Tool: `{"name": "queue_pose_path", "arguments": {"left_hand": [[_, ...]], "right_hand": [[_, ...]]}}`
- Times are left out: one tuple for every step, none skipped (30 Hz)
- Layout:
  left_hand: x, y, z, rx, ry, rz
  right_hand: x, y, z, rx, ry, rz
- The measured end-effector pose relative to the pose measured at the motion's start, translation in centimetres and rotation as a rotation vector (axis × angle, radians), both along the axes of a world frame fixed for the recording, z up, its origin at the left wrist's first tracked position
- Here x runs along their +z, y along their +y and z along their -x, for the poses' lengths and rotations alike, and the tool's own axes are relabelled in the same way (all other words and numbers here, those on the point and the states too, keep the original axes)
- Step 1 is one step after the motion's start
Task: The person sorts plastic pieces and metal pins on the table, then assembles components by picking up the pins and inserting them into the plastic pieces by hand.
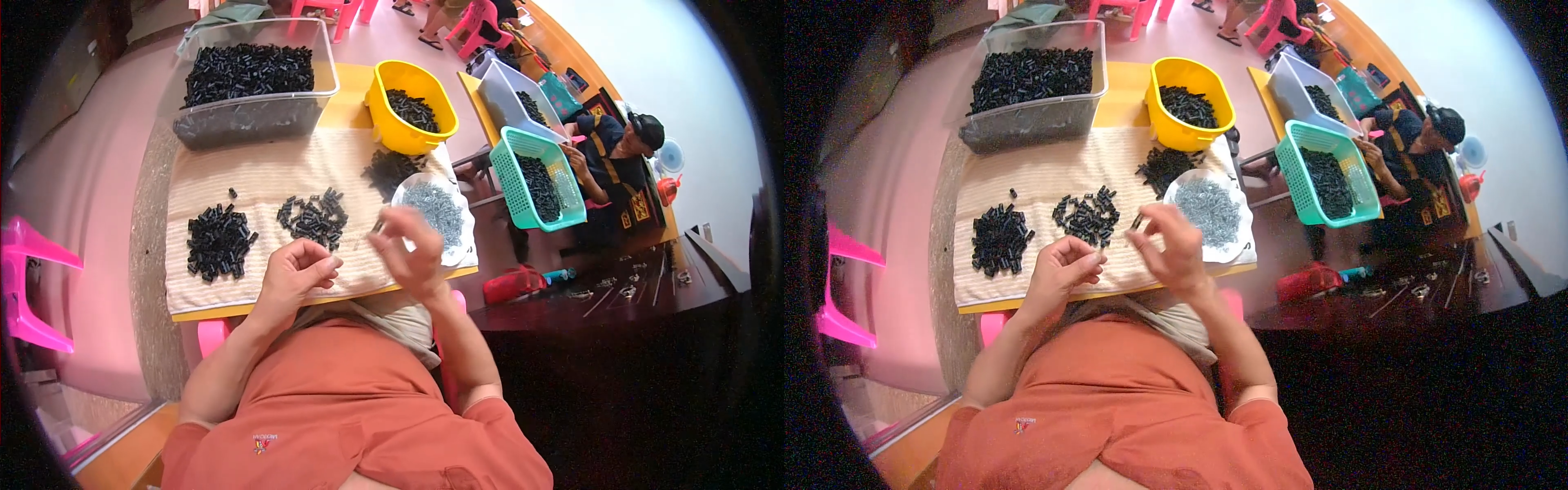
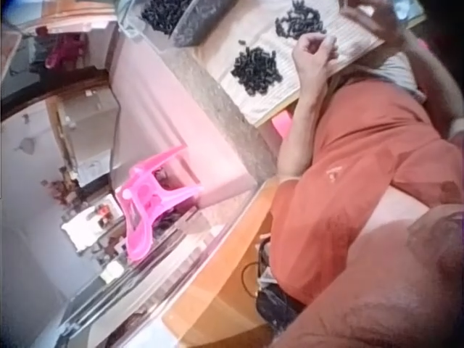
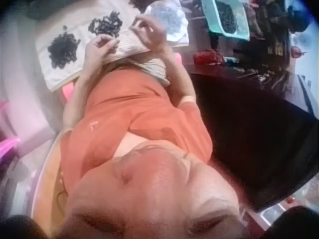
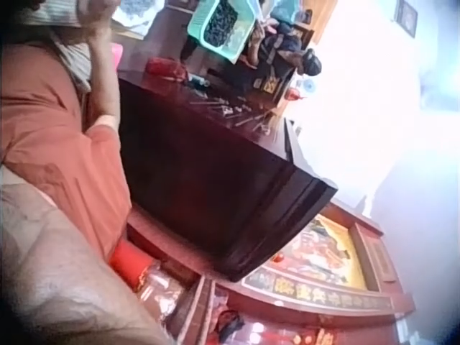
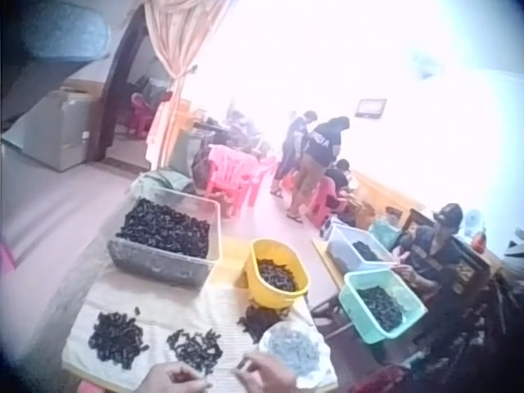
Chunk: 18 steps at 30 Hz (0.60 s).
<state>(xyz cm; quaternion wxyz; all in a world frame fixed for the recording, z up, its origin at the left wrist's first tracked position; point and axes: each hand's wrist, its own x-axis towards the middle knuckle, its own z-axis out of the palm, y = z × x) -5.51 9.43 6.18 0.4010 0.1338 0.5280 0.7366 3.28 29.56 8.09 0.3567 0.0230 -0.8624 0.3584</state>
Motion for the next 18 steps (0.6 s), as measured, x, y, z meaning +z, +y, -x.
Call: {"name": "queue_pose_path", "arguments": {"left_hand": [[-0.1, 0.0, 0.0, 0.004, 0.003, -0.013], [-0.1, 0.1, 0.0, 0.012, 0.02, -0.019], [-0.1, 0.1, 0.0, 0.023, 0.014, -0.014], [-0.1, 0.0, 0.0, 0.034, 0.028, -0.022], [0.0, 0.1, 0.0, 0.034, 0.044, -0.034], [-0.2, 0.1, 0.0, 0.046, 0.041, -0.042], [-0.2, 0.0, 0.0, 0.058, 0.038, -0.038], [-0.2, -0.1, 0.0, 0.063, 0.067, -0.023], [-0.2, -0.2, -0.1, 0.071, 0.097, -0.007], [-0.2, -0.3, -0.2, 0.081, 0.094, 0.0], [-0.3, -0.3, -0.3, 0.087, 0.122, 0.006], [-0.3, -0.3, -0.5, 0.089, 0.151, 0.012], [-0.6, -0.3, -0.7, 0.104, 0.201, -0.002], [-0.4, -0.2, -1.0, 0.118, 0.224, -0.033], [-0.1, -0.2, -1.4, 0.136, 0.246, -0.061], [0.7, -0.2, -1.9, 0.147, 0.272, -0.069], [1.4, -0.6, -2.1, 0.135, 0.362, -0.068], [2.3, -1.0, -2.5, 0.11, 0.451, -0.07]], "right_hand": [[0.7, 0.9, 0.3, -0.033, 0.009, -0.017], [0.9, 1.7, 0.9, -0.089, 0.038, 0.037], [1.4, 2.5, 1.4, -0.122, 0.027, 0.043], [2.1, 3.3, 1.8, -0.146, 0.049, 0.05], [2.1, 4.5, 2.2, -0.201, 0.059, 0.053], [3.2, 4.8, 2.7, -0.195, 0.098, 0.031], [3.2, 6.2, 3.2, -0.255, 0.066, -0.044], [3.7, 7.0, 3.7, -0.283, 0.089, -0.071], [4.5, 7.5, 4.5, -0.307, 0.112, -0.096], [5.5, 8.1, 5.5, -0.333, 0.143, -0.188], [5.9, 9.0, 6.6, -0.375, 0.167, -0.222], [5.9, 11.0, 7.7, -0.421, 0.169, -0.333], [6.3, 11.7, 8.8, -0.507, -0.007, -0.31], [6.0, 13.2, 9.7, -0.619, -0.05, -0.48], [5.7, 14.4, 10.4, -0.723, -0.094, -0.65], [5.2, 15.5, 10.4, -0.703, -0.147, -0.584], [5.3, 14.8, 10.4, -0.689, -0.195, -0.553], [5.0, 14.6, 10.0, -0.625, -0.199, -0.46]]}}
